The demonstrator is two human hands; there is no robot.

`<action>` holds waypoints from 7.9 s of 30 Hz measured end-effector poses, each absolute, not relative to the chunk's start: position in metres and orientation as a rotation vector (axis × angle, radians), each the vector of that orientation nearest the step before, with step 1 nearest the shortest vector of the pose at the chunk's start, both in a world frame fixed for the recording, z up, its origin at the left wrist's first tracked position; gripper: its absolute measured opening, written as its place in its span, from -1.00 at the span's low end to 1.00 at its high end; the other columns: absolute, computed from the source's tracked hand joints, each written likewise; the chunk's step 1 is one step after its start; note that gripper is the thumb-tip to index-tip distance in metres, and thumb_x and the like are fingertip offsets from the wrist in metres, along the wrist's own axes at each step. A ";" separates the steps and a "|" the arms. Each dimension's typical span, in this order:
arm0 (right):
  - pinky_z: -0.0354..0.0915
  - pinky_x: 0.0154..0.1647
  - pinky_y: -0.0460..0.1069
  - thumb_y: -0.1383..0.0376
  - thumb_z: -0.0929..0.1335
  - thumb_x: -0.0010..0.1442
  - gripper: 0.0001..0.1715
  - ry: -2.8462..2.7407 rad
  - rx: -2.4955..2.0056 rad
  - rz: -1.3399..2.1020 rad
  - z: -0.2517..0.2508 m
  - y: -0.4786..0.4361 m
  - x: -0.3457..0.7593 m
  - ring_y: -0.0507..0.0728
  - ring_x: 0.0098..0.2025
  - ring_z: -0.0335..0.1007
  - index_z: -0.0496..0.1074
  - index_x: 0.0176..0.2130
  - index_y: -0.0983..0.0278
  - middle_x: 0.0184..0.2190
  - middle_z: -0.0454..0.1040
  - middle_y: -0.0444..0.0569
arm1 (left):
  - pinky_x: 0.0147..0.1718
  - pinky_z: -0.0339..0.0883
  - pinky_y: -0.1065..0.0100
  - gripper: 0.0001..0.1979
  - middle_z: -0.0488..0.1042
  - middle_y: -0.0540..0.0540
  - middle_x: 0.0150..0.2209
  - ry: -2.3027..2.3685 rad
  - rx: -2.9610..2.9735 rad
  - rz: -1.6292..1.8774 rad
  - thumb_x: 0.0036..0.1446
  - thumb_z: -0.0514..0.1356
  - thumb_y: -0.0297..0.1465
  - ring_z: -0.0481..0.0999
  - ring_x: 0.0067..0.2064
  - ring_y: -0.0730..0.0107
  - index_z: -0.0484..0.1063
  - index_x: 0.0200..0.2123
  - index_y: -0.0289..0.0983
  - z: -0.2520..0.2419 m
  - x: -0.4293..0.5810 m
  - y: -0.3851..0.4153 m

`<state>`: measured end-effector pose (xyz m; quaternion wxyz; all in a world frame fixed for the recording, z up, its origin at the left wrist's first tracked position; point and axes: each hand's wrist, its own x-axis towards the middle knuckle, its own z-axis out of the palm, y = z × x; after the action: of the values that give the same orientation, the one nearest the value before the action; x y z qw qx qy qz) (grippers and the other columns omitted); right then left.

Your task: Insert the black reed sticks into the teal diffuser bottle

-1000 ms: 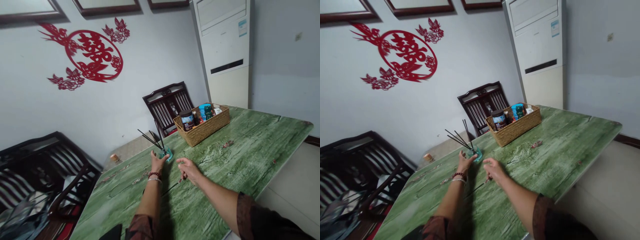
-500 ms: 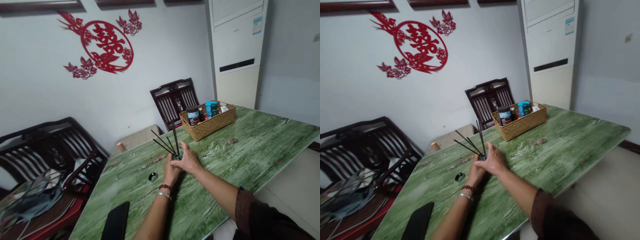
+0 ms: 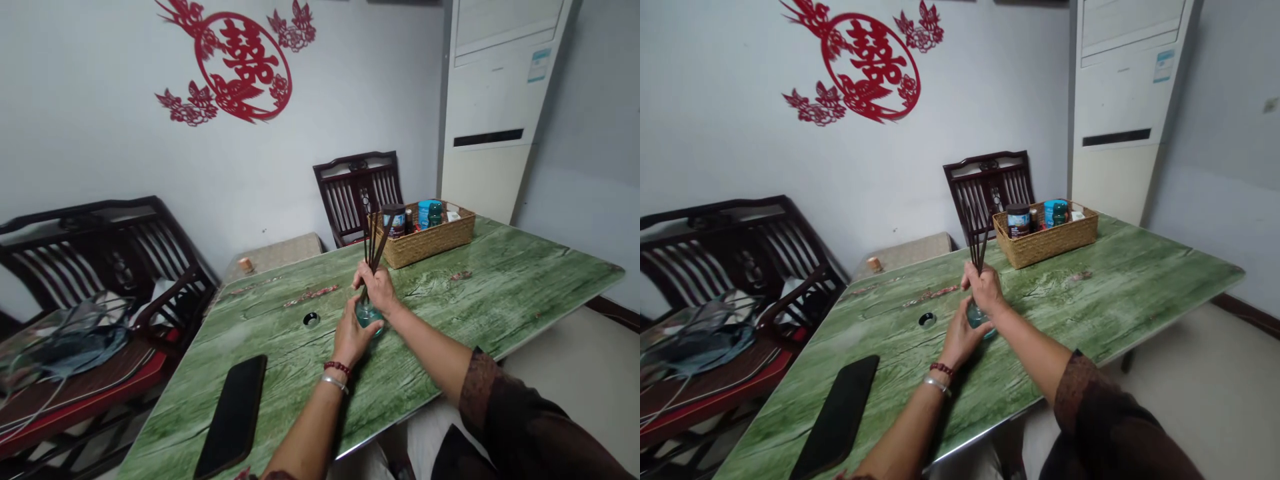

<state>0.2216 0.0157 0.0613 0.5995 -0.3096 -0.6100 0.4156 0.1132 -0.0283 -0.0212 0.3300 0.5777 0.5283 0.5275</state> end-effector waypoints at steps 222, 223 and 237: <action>0.35 -0.03 0.07 0.17 0.59 -0.18 -0.13 -2.083 -0.988 0.905 -0.033 0.042 0.241 0.24 -0.04 0.50 0.31 0.08 0.24 -0.08 0.52 0.01 | -0.07 0.33 0.16 -0.55 0.51 -0.19 -0.09 1.812 2.225 1.042 0.15 0.24 -0.12 0.51 -0.06 0.12 0.46 0.04 -0.22 0.045 0.086 -0.031; 0.33 0.01 0.09 0.15 0.61 -0.21 -0.06 -2.060 -0.968 0.937 -0.030 0.041 0.244 0.25 0.00 0.47 0.30 0.11 0.23 -0.03 0.50 0.02 | -0.17 0.35 0.20 -0.59 0.50 -0.13 -0.22 1.781 2.094 1.161 0.13 0.23 -0.07 0.51 -0.19 0.19 0.47 -0.08 -0.23 0.043 0.082 -0.032; 0.02 -0.60 -0.08 -0.44 0.32 -0.03 -0.16 -1.395 -0.828 1.084 0.044 0.024 0.313 -0.06 -0.65 -0.09 0.04 -0.65 0.18 -0.72 -0.05 -0.26 | -0.67 -0.13 0.51 -0.23 -0.09 0.25 -0.65 1.203 0.813 1.396 -0.26 0.33 0.29 -0.12 -0.65 0.66 -0.04 -0.56 -0.17 0.010 0.051 -0.081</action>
<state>0.3131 0.0240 0.0436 0.5608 -0.3512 -0.5921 0.4599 0.0506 -0.0811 0.0103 0.5342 0.3412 0.5049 0.5859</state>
